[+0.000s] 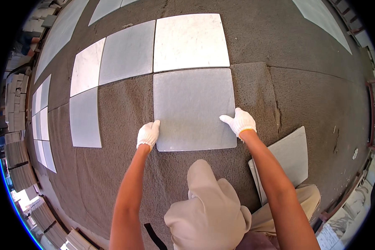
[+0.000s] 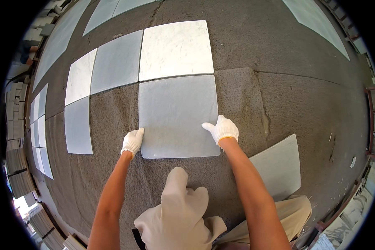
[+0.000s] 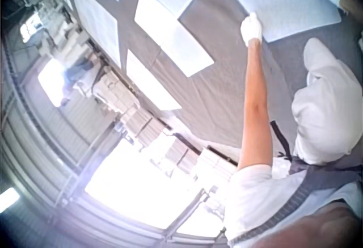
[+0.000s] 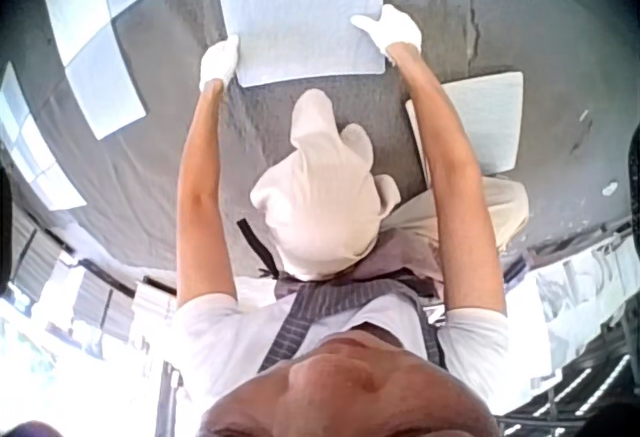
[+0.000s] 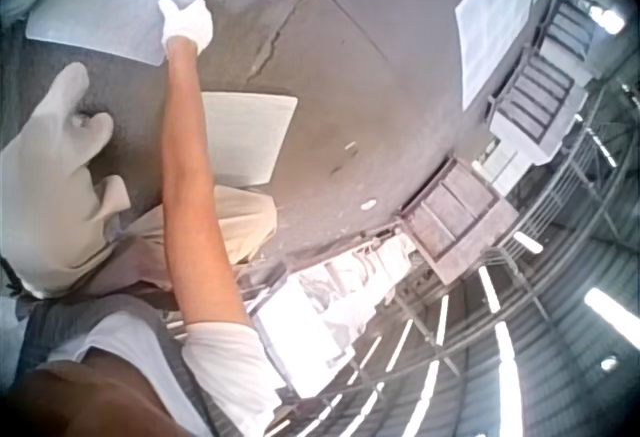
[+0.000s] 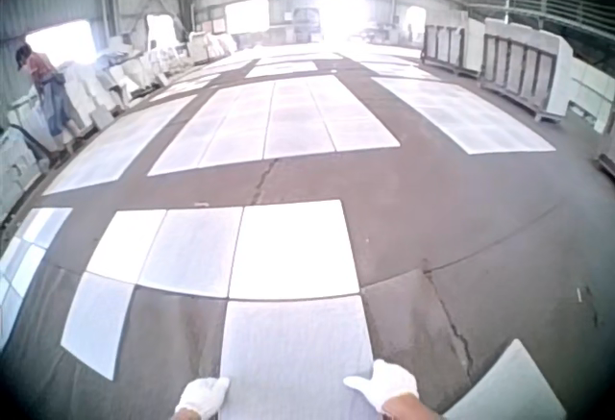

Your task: The person picks up stacks of square tiles from a pile and carries them to a marked area on the floor. They then sit down and place the tiles one by one onto the floor in a grid pattern.

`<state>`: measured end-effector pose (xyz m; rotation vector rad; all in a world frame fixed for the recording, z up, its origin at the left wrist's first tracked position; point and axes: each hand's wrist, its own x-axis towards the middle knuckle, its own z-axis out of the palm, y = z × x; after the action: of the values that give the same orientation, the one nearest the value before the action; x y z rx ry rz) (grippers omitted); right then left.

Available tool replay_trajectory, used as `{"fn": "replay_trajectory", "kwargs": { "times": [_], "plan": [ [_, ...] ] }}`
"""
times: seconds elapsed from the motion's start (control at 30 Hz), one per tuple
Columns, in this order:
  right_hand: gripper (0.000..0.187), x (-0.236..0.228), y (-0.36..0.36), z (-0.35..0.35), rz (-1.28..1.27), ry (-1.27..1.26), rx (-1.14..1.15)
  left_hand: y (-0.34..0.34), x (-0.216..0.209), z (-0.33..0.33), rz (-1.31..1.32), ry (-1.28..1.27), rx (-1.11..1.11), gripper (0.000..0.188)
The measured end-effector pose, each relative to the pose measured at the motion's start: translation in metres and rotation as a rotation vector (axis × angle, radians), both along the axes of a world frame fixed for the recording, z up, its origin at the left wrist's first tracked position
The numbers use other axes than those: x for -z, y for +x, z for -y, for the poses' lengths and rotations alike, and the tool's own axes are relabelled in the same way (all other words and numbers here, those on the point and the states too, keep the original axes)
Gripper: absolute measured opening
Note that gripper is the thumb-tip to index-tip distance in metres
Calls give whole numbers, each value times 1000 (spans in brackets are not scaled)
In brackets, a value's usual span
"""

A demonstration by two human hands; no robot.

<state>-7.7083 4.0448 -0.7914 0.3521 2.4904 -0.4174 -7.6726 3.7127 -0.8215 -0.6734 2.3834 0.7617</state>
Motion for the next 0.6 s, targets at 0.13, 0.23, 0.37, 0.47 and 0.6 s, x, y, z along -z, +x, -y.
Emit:
{"fn": "replay_trajectory", "kwargs": {
  "times": [0.13,0.23,0.37,0.47,0.6],
  "plan": [
    [69,0,-4,-3,16,7,-41,3,-12,-10,-57,-61,-43,57],
    [69,0,-4,-1,21,41,-46,9,-20,-19,-103,-39,-160,57],
    [68,0,-8,-2,55,76,-61,13,-22,-25,-148,-30,-219,55],
    [68,-3,-10,-1,76,95,-68,12,-20,-26,-145,-32,-222,53],
    [68,-4,-12,3,112,121,-58,12,-16,-25,-144,-19,-271,51]
  ]
}}
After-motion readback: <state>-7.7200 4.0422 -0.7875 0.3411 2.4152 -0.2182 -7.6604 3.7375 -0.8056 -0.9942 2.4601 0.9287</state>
